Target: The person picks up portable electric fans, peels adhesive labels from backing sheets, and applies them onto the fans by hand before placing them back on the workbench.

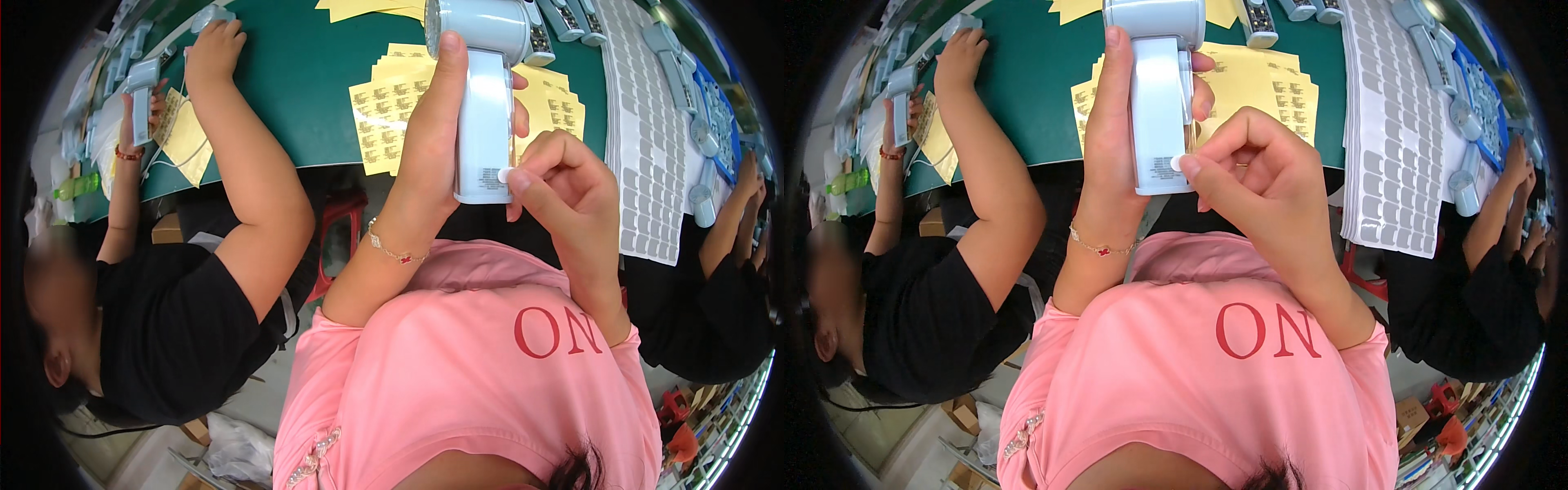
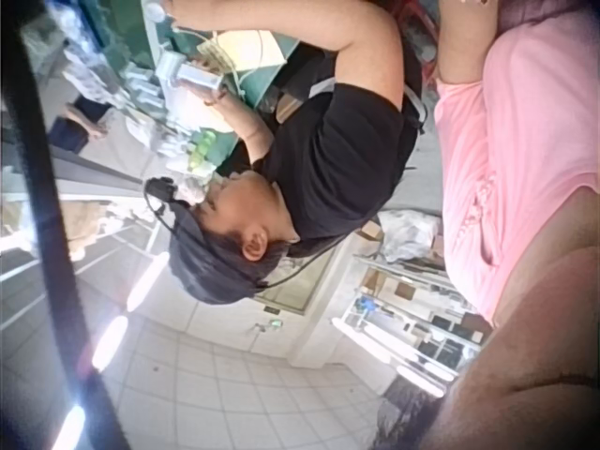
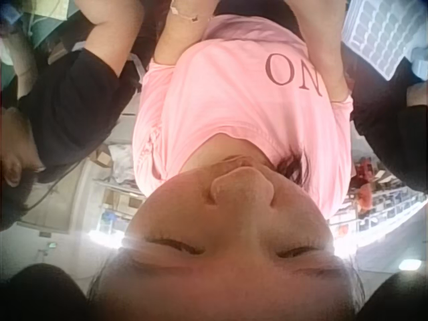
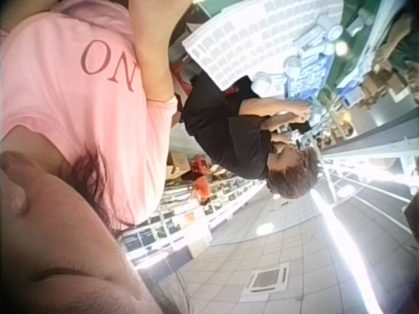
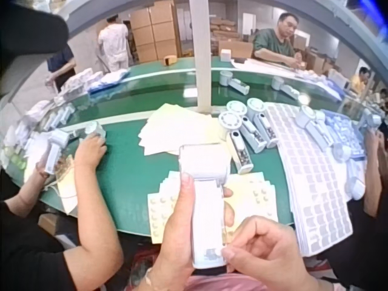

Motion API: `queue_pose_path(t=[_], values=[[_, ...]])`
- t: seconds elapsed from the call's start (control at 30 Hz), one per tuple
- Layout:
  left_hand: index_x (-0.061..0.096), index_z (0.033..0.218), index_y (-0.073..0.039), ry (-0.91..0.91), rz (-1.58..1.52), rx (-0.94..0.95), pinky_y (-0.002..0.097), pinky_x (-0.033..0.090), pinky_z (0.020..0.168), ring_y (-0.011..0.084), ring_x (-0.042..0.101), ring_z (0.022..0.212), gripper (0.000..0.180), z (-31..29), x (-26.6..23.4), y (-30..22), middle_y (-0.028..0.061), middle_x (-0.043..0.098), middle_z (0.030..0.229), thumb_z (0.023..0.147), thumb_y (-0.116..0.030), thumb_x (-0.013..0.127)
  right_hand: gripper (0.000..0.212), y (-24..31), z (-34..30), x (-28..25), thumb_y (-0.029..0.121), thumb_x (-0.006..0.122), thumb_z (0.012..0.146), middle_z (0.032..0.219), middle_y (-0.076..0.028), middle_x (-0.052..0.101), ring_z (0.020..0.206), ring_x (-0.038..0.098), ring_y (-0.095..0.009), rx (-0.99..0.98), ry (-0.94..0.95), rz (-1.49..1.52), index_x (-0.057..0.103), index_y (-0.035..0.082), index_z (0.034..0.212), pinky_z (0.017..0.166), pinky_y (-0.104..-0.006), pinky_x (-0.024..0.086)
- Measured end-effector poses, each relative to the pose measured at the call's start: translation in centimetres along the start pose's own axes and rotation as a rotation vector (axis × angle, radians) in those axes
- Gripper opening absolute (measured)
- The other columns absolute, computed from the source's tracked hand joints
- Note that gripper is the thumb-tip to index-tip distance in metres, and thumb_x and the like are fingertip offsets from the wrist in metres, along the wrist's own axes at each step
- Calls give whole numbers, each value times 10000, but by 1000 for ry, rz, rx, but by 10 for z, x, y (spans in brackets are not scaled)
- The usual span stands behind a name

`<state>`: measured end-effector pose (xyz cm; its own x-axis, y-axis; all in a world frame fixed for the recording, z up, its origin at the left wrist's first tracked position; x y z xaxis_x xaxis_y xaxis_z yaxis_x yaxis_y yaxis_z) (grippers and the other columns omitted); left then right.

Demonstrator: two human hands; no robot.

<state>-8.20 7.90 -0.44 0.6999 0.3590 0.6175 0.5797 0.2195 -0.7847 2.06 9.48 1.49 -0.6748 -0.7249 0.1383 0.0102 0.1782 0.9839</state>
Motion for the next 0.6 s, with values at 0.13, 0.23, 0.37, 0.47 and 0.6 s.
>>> queue_pose_path(t=[0.13,0.23,0.37,0.47,0.6], values=[[517,948,27,4,62,38,211,407,463,97,520,506,684,0,0,0,82,563,603,877,-614,287,96,3,0,-2,-9,614,789,679,-14,541,540,510,-44,-50,-11,-51,519,-11,771,488,-160,388],[517,954,27,49,37,20,214,407,467,100,527,523,686,-1,1,-1,81,560,601,878,-613,283,87,3,-1,-3,-24,608,782,674,-20,533,528,500,-58,-56,-28,40,521,-17,780,487,-172,391],[519,973,10,80,-50,-5,211,398,464,107,517,519,671,0,3,-2,68,542,594,881,-610,281,66,11,5,-38,-25,587,786,696,-44,530,505,484,-90,-195,-264,262,521,-22,787,508,-189,402],[521,976,4,42,16,67,208,400,465,103,517,520,656,2,-1,-8,66,543,603,888,-599,277,841,45,2,-22,152,727,687,1269,-181,404,1114,461,-242,-478,-219,-236,223,-2,1342,896,-351,398],[521,982,10,31,38,5,206,424,490,90,527,541,634,-1,0,-7,68,560,628,901,-571,282,1073,6,25,-5,212,789,634,1370,-207,269,1248,335,-294,-249,-35,-145,64,47,1407,978,-396,339]])
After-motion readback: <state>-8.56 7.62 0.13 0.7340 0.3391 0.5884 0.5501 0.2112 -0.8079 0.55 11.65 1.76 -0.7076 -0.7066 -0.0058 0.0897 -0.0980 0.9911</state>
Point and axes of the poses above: each hand's wrist, its own z-axis towards the middle knuckle, its own x-axis out of the palm, y = z × x, the point moved 9 cm from there along z, towards the middle knuckle
